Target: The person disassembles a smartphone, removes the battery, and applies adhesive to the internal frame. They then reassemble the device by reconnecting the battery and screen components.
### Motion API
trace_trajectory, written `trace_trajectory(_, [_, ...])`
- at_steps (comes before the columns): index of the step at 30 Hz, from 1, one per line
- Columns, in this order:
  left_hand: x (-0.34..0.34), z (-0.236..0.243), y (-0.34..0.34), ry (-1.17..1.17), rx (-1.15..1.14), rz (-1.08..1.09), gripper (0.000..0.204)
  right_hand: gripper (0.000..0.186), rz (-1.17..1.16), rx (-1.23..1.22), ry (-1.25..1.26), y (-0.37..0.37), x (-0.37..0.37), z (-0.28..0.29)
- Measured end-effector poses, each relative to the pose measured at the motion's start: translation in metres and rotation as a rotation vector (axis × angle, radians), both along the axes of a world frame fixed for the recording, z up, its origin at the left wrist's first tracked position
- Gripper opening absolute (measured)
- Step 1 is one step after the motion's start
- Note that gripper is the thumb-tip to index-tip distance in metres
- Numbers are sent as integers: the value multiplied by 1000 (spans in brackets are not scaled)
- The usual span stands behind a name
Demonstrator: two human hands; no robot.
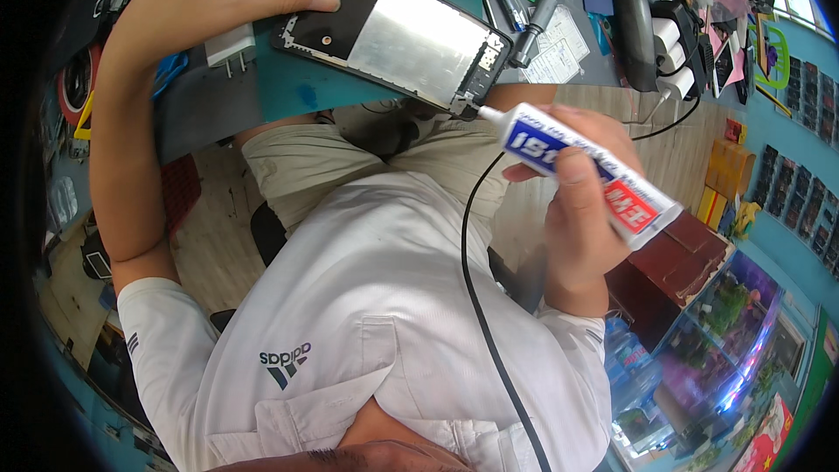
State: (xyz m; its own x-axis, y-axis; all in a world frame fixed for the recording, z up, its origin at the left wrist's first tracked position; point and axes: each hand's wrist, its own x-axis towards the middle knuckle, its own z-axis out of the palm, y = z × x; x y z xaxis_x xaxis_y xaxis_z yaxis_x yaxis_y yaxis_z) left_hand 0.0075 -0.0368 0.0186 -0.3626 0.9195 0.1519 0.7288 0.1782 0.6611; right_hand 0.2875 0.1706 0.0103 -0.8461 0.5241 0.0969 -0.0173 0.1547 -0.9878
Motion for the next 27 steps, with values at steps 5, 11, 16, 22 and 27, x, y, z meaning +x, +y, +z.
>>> trace_trajectory(5, [-4,1,-1,-150,1,116,36,47,60,-222,59,-3,-29,7])
trace_trajectory(11, [-38,-16,-5,-80,447,96,20,47,219,-199,-10,-16,-85,8])
trace_trajectory(16, [-77,-51,13,375,679,-105,18,31,145,-197,-66,-36,-120,-1])
trace_trajectory(22, [-42,-31,1,2,619,91,28,29,146,-143,-146,-51,-129,-4])
trace_trajectory(27, [-30,-23,0,-241,504,224,33,29,162,-125,-132,-56,-130,-6])
